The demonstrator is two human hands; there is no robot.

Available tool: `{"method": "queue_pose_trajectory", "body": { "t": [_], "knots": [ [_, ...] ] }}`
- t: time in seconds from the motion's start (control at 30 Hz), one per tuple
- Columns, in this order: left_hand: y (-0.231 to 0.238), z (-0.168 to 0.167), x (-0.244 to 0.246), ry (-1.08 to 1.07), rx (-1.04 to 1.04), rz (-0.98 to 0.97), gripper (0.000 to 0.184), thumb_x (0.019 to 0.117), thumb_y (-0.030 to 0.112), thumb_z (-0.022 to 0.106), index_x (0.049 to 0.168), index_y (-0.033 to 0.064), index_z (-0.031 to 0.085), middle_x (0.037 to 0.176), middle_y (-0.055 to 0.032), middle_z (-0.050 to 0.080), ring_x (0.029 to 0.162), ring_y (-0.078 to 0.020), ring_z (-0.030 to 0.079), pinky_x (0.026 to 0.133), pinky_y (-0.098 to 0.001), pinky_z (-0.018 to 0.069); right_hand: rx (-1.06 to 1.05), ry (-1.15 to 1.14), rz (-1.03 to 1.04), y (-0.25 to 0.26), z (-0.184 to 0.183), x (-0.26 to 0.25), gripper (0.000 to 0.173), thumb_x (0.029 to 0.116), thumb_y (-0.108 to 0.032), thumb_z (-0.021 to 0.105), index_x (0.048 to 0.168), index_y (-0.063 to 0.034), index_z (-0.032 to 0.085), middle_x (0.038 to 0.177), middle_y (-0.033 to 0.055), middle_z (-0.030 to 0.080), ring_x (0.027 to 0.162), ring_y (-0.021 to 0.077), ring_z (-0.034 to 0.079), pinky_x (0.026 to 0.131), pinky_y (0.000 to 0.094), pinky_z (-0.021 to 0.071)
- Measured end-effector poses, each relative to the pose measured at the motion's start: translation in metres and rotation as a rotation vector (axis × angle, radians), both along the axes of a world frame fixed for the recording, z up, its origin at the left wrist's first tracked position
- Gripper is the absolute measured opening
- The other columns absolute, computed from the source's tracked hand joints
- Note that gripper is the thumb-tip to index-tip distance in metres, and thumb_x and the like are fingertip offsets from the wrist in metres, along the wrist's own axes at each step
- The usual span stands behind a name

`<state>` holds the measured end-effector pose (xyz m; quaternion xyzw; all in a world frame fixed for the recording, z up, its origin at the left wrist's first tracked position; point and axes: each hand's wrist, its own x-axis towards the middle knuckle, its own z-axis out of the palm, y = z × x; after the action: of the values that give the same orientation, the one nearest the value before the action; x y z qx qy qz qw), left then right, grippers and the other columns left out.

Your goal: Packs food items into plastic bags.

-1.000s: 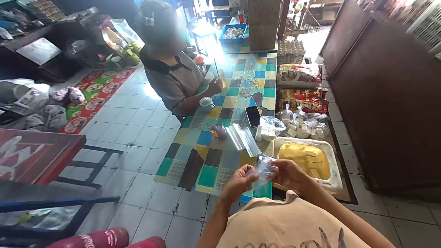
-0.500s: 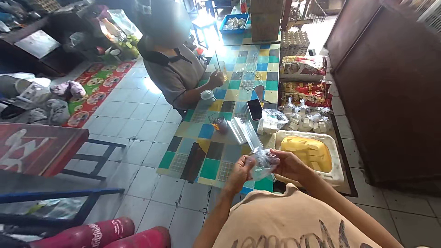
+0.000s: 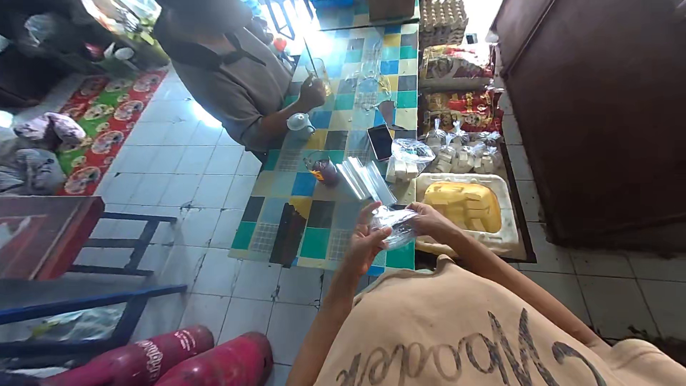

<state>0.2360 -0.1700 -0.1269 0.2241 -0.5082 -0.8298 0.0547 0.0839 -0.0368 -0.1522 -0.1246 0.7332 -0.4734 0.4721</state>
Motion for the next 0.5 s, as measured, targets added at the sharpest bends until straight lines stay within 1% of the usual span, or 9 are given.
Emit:
{"method": "queue_pose_trajectory", "body": {
  "t": [0.03, 0.07, 0.1, 0.17, 0.27, 0.33, 0.4, 0.47, 0.5],
  "knots": [
    [0.0, -0.002, -0.003, -0.04, -0.245, 0.029, 0.032, 0.093, -0.01, 0.057, 0.123, -0.0015, 0.059, 0.092, -0.0034, 0.072, 0.077, -0.0055, 0.068, 0.072, -0.022, 0.0572, -0.053, -0.112, 0.009, 0.003, -0.001, -0.003, 0.019, 0.1032, -0.006, 0.059, 0.121, -0.0003, 0.057, 0.092, 0.008, 0.063, 0.073, 0.0106, 0.061, 0.068, 0.0279, 0.054],
    [-0.002, -0.004, -0.007, -0.124, -0.545, 0.019, 0.018, 0.0907, -0.01, 0.06, 0.104, -0.0021, 0.071, 0.089, -0.0028, 0.07, 0.077, -0.0044, 0.063, 0.073, -0.0217, 0.0528, -0.102, -0.197, 0.003, 0.006, -0.001, -0.005, 0.017, 0.1036, -0.004, 0.057, 0.12, -0.0002, 0.057, 0.089, 0.0057, 0.063, 0.07, 0.0088, 0.061, 0.068, 0.0258, 0.0547],
    [-0.003, -0.006, -0.011, -0.221, -0.794, -0.009, 0.019, 0.0906, -0.007, 0.061, 0.096, 0.0019, 0.077, 0.088, -0.0071, 0.068, 0.081, -0.0116, 0.061, 0.077, -0.029, 0.0503, -0.138, -0.248, -0.001, 0.008, 0.0, -0.005, 0.014, 0.1036, -0.003, 0.057, 0.117, -0.0008, 0.056, 0.087, 0.0039, 0.064, 0.069, 0.0078, 0.062, 0.069, 0.0247, 0.0557],
    [-0.001, -0.01, -0.021, -0.372, -1.041, -0.077, 0.027, 0.0926, -0.004, 0.063, 0.113, 0.0069, 0.078, 0.104, -0.0202, 0.064, 0.094, -0.0293, 0.063, 0.087, -0.0436, 0.0518, -0.18, -0.274, -0.033, 0.011, 0.0, -0.003, 0.015, 0.1031, -0.005, 0.059, 0.117, -0.0003, 0.056, 0.088, 0.0034, 0.064, 0.071, 0.0077, 0.063, 0.07, 0.0244, 0.0565],
    [0.007, -0.006, -0.036, -0.585, -1.101, -0.289, 0.054, 0.0941, -0.002, 0.062, 0.146, 0.0091, 0.055, 0.14, -0.0261, 0.048, 0.119, -0.0375, 0.059, 0.1, -0.0459, 0.0514, -0.233, -0.199, -0.153, 0.012, -0.005, 0.0, 0.028, 0.1034, -0.007, 0.059, 0.129, -0.002, 0.048, 0.092, 0.0064, 0.062, 0.072, 0.0095, 0.062, 0.069, 0.0268, 0.0548],
    [0.008, -0.006, -0.04, -0.616, -1.097, -0.309, 0.052, 0.0952, 0.001, 0.062, 0.146, 0.0077, 0.055, 0.14, -0.026, 0.049, 0.118, -0.0378, 0.059, 0.099, -0.0472, 0.0511, -0.215, -0.047, -0.178, 0.011, -0.007, 0.003, 0.043, 0.0997, -0.008, 0.066, 0.137, -0.0047, 0.046, 0.094, 0.0086, 0.065, 0.072, 0.0098, 0.06, 0.069, 0.0278, 0.0524],
    [0.009, -0.014, -0.039, -0.554, -1.142, -0.238, 0.043, 0.0962, 0.004, 0.06, 0.139, 0.0072, 0.063, 0.126, -0.0251, 0.06, 0.109, -0.0365, 0.063, 0.095, -0.0486, 0.0519, -0.129, 0.18, -0.17, 0.01, -0.012, 0.009, 0.057, 0.0893, -0.006, 0.079, 0.138, -0.0038, 0.05, 0.096, 0.0149, 0.067, 0.078, 0.021, 0.064, 0.074, 0.0401, 0.0554],
    [0.016, -0.022, -0.036, -0.41, -1.217, -0.141, 0.034, 0.0954, 0.003, 0.059, 0.128, 0.0037, 0.07, 0.113, -0.0252, 0.065, 0.099, -0.0363, 0.066, 0.089, -0.0498, 0.0546, -0.051, 0.385, -0.146, 0.01, -0.018, 0.017, 0.06, 0.0839, 0.004, 0.077, 0.139, -0.0017, 0.053, 0.11, 0.0247, 0.069, 0.095, 0.0371, 0.07, 0.084, 0.0559, 0.0571],
    [0.019, -0.026, -0.034, -0.325, -1.244, -0.115, 0.034, 0.0942, 0.001, 0.059, 0.125, 0.0041, 0.072, 0.111, -0.0253, 0.065, 0.095, -0.0359, 0.067, 0.084, -0.0494, 0.0556, -0.039, 0.452, -0.144, 0.011, -0.023, 0.02, 0.058, 0.0837, 0.007, 0.073, 0.138, -0.0012, 0.054, 0.117, 0.026, 0.068, 0.103, 0.0399, 0.069, 0.088, 0.0583, 0.0561]
  ]
}}
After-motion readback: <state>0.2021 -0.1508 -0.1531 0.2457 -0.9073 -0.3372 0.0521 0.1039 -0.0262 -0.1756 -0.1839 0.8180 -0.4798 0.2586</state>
